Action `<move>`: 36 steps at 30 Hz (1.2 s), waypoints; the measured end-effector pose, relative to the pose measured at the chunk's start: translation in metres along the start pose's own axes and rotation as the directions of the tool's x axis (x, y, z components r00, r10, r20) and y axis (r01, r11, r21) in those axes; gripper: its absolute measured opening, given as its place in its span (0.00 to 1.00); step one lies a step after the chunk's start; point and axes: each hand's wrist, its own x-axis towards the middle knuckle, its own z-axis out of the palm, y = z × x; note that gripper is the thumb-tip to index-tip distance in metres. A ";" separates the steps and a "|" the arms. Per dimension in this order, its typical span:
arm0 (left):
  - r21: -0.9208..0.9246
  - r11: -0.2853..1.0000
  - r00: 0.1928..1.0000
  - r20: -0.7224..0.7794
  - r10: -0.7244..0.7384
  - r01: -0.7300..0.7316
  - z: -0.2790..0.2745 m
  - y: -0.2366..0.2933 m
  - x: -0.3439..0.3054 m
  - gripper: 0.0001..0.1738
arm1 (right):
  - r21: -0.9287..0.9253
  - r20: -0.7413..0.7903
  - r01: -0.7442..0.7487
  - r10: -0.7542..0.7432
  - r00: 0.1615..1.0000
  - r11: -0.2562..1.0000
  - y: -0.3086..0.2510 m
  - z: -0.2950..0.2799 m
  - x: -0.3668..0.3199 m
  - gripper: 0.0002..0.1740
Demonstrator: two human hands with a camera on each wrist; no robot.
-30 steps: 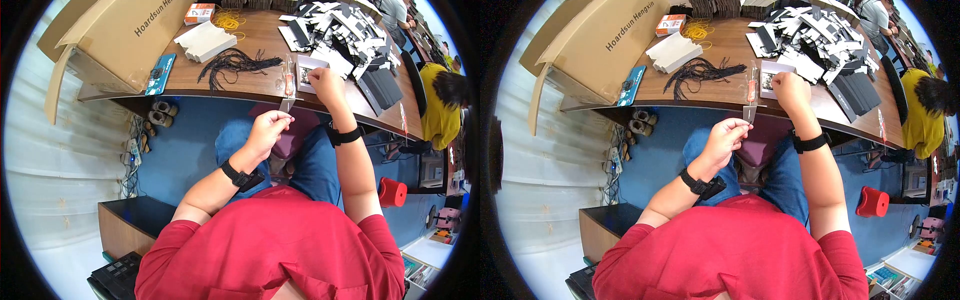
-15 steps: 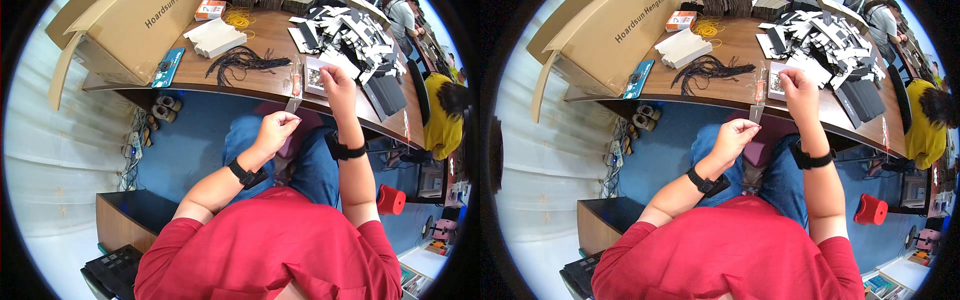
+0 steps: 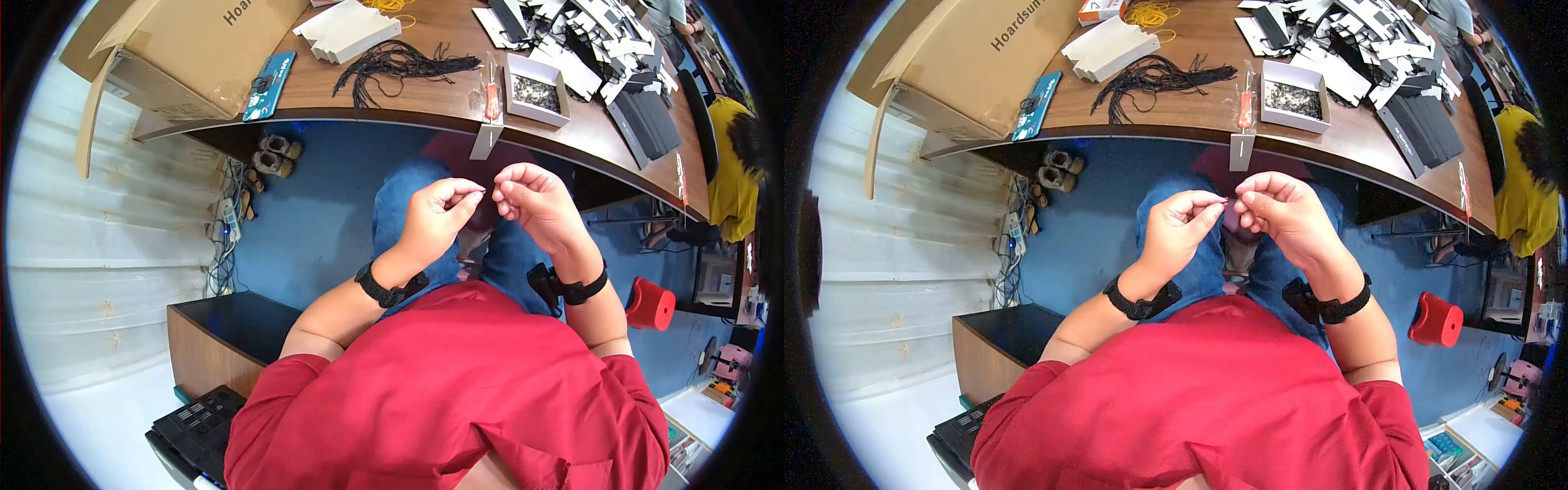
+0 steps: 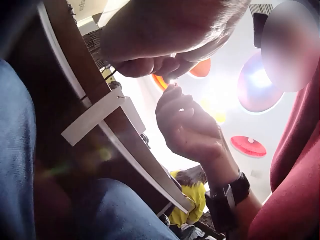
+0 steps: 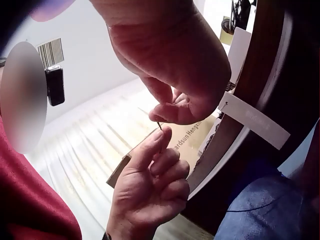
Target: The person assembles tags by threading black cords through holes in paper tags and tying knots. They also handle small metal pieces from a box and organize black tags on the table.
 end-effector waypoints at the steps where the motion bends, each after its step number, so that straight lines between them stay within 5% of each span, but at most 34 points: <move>1: -0.021 1.000 1.000 0.005 -0.002 0.002 0.000 -0.001 0.000 0.07 | 0.002 0.001 0.001 -0.001 1.000 1.000 0.001 0.001 0.001 0.07; 36: -0.234 0.968 0.995 0.067 -0.076 0.090 0.009 0.000 0.015 0.08 | -0.082 -0.040 0.015 -0.019 0.999 0.997 0.012 -0.005 0.011 0.10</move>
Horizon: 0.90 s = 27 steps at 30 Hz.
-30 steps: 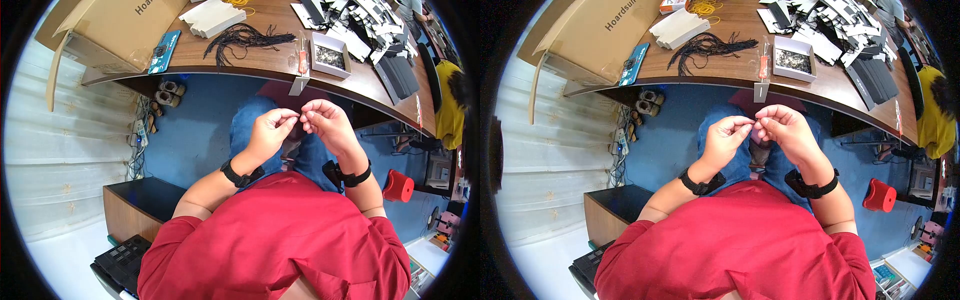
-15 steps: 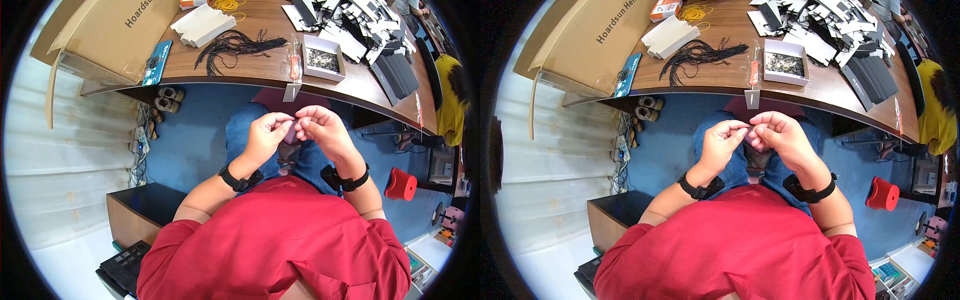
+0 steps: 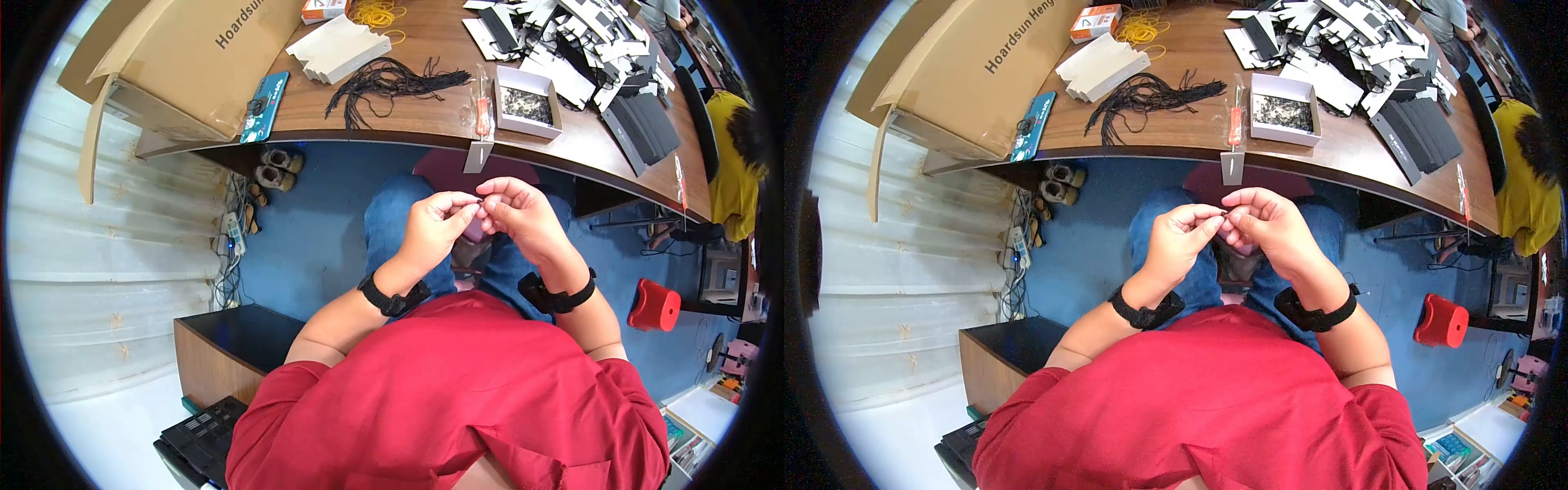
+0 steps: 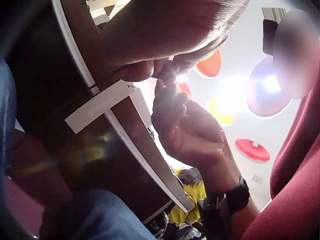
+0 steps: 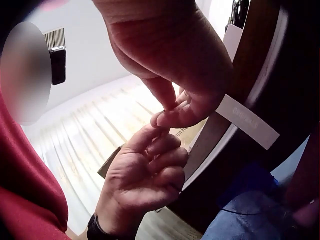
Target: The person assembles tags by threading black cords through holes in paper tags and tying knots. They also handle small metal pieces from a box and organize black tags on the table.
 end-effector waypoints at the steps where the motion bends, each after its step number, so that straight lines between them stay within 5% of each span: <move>1: -0.001 1.000 1.000 0.011 -0.004 0.004 0.001 0.002 0.000 0.08 | -0.013 -0.007 0.001 -0.001 1.000 1.000 0.001 0.001 0.000 0.09; 7: 0.157 0.988 1.000 -0.026 0.009 -0.005 -0.002 -0.003 0.006 0.06 | -0.233 -0.007 0.083 -0.087 0.996 0.969 -0.001 0.005 0.000 0.07; 10: 0.181 0.983 0.999 -0.041 0.001 0.007 -0.002 0.003 0.013 0.06 | -0.734 0.035 0.299 -0.406 0.913 0.610 -0.007 0.013 -0.002 0.05; 13: 0.151 0.987 0.999 -0.002 -0.049 0.049 -0.008 0.010 0.019 0.07 | -0.861 0.216 0.439 -0.596 0.773 0.258 -0.016 0.014 0.001 0.03; 16: 0.103 0.991 0.996 0.000 -0.092 0.091 -0.003 0.022 0.021 0.07 | -0.846 0.205 0.448 -0.599 0.774 0.289 -0.021 0.013 0.003 0.03; 19: 0.091 0.994 0.998 -0.023 -0.059 0.061 0.003 0.027 0.024 0.07 | -0.621 -0.055 0.273 -0.387 0.920 0.735 -0.015 0.009 0.008 0.02; 21: 0.113 0.993 0.999 -0.013 -0.038 0.039 0.004 0.028 0.026 0.07 | -0.466 -0.051 0.312 -0.377 0.925 0.828 -0.015 0.009 0.009 0.02; 27: 0.188 0.979 0.996 -0.039 0.085 -0.076 0.009 0.028 0.030 0.05 | -0.363 -0.051 0.392 -0.438 0.898 0.845 -0.016 0.008 0.010 0.02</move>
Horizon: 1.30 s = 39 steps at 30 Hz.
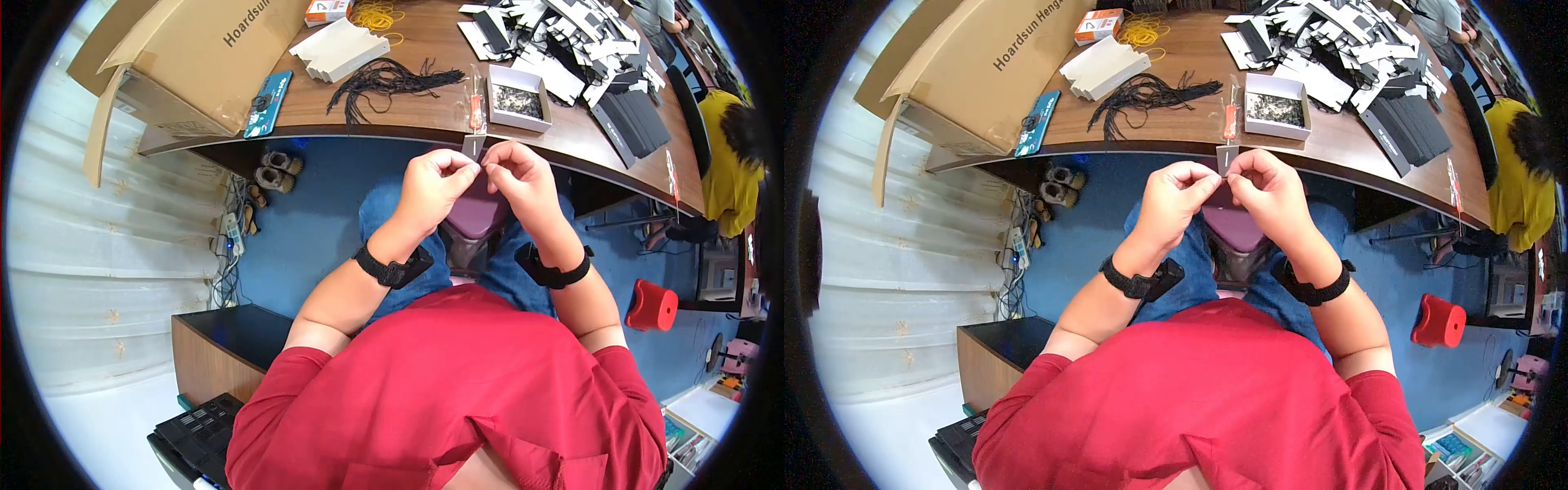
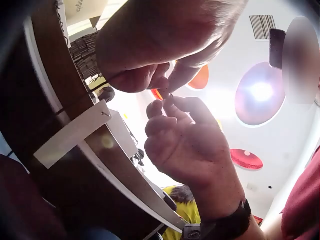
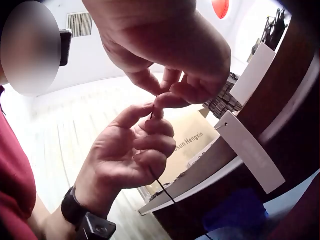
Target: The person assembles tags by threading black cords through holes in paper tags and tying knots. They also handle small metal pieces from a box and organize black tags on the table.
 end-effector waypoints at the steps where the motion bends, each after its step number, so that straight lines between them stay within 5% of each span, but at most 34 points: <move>1: -0.005 1.000 1.000 -0.011 -0.024 0.024 0.002 0.005 -0.001 0.05 | -0.014 -0.008 0.001 -0.001 1.000 1.000 -0.002 0.001 0.000 0.02; 11: -0.014 0.998 0.998 -0.005 -0.065 0.065 0.000 0.000 -0.002 0.06 | -0.102 -0.052 -0.016 0.011 0.999 0.995 0.000 0.001 -0.001 0.02; 14: 0.004 0.999 0.998 0.012 -0.054 0.054 -0.001 -0.004 -0.003 0.06 | -0.004 -0.042 -0.052 0.052 0.998 0.999 -0.002 0.002 -0.001 0.02; 20: -0.185 0.971 0.988 0.044 -0.146 0.152 -0.003 0.011 -0.002 0.06 | 0.100 0.090 -0.196 0.187 0.978 0.975 -0.009 -0.005 0.000 0.13; 24: -0.331 0.922 0.980 0.097 -0.176 0.199 -0.004 0.015 0.001 0.07 | -0.044 0.490 -0.390 0.360 0.794 0.920 -0.024 0.000 -0.006 0.24; 28: -0.376 0.904 0.980 0.081 -0.184 0.201 -0.011 0.018 0.005 0.07 | -0.273 0.631 -0.379 0.462 0.623 0.884 0.012 -0.007 -0.004 0.15; 31: -0.522 0.820 0.972 0.096 -0.216 0.234 -0.022 0.019 0.009 0.07 | -0.046 0.488 -0.372 0.346 0.802 0.927 0.015 0.002 -0.011 0.16; 32: -0.558 0.793 0.969 0.122 -0.213 0.245 -0.023 0.018 0.010 0.06 | -0.018 0.384 -0.215 0.206 0.900 0.976 0.014 0.012 -0.012 0.17; 35: -0.600 0.759 0.967 0.140 -0.212 0.253 -0.020 0.022 0.011 0.06 | -0.124 0.516 -0.147 0.190 0.835 0.981 0.024 0.017 -0.005 0.15; 36: -0.582 0.778 0.971 0.122 -0.205 0.237 -0.019 0.023 0.011 0.06 | -0.222 0.599 -0.176 0.277 0.752 0.959 0.015 0.018 -0.002 0.08; 39: -0.530 0.824 0.979 0.084 -0.184 0.200 -0.028 0.027 0.012 0.06 | -0.218 0.581 -0.314 0.381 0.719 0.924 0.003 0.015 -0.002 0.08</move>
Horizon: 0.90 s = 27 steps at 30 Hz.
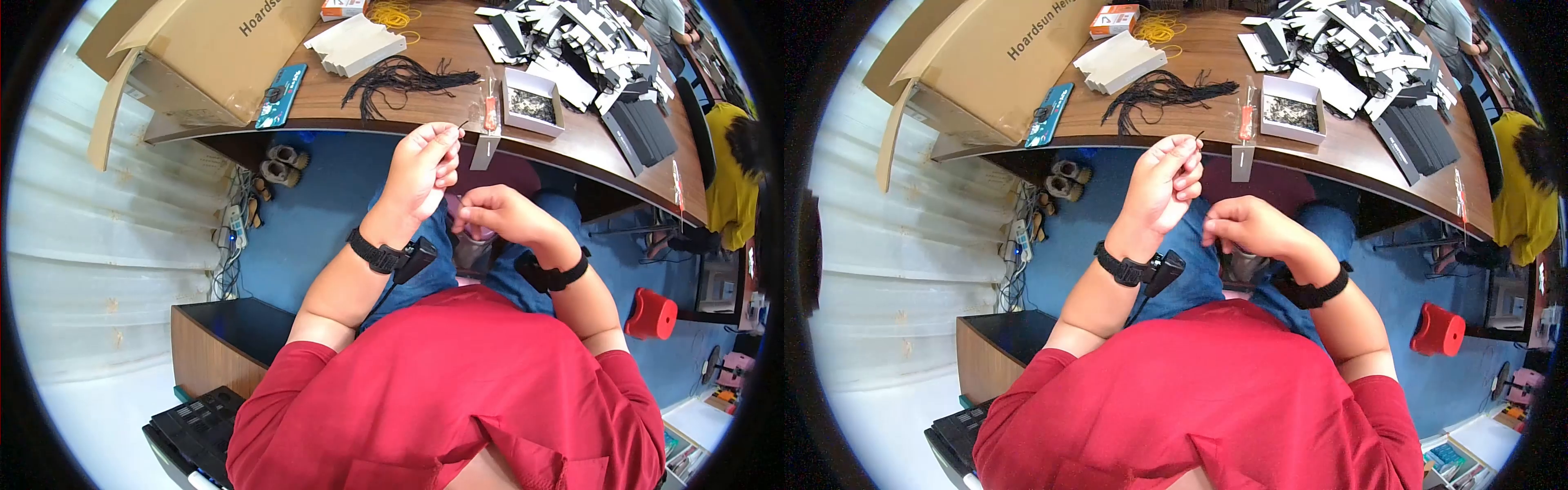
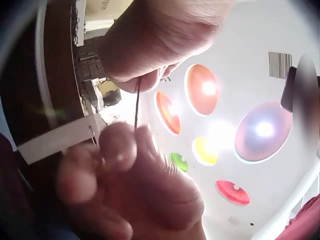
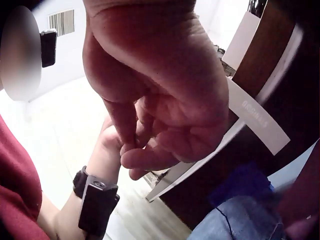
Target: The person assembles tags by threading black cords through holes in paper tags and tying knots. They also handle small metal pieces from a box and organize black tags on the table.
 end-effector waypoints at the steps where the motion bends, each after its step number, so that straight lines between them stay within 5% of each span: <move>1: 0.055 0.998 0.999 -0.016 0.038 -0.037 -0.004 0.002 0.000 0.06 | -0.042 -0.072 0.015 -0.018 0.997 0.999 0.009 -0.005 -0.002 0.11; 2: 0.132 0.989 0.996 -0.055 0.074 -0.066 -0.006 0.005 -0.002 0.06 | -0.001 -0.109 0.082 -0.082 0.991 0.997 0.016 -0.011 -0.006 0.12; 7: 0.413 0.900 0.962 -0.158 0.222 -0.139 -0.017 0.010 -0.004 0.06 | -0.087 -0.226 -0.043 0.022 0.974 0.995 0.014 -0.041 -0.043 0.11; 16: 0.596 0.779 0.925 -0.154 0.348 -0.194 -0.041 0.004 -0.004 0.07 | -0.339 -0.496 -0.217 0.022 0.868 0.916 -0.009 -0.067 -0.088 0.07; 23: 0.350 0.937 0.991 -0.129 0.035 0.013 -0.014 -0.010 -0.005 0.07 | -0.373 -0.378 -0.027 -0.126 0.917 0.928 -0.017 -0.022 -0.047 0.08; 25: 0.244 0.969 0.997 -0.081 -0.018 0.037 -0.005 -0.008 -0.006 0.06 | -0.334 -0.367 0.111 -0.238 0.899 0.936 -0.011 -0.007 -0.030 0.17; 26: 0.203 0.978 0.997 -0.063 -0.037 0.049 0.000 -0.008 -0.006 0.06 | -0.259 -0.314 0.069 -0.151 0.937 0.964 -0.013 -0.002 -0.023 0.22; 27: 0.161 0.985 0.997 -0.043 -0.057 0.063 0.004 -0.008 -0.007 0.06 | -0.330 -0.298 0.191 -0.294 0.908 0.924 -0.007 0.005 -0.013 0.19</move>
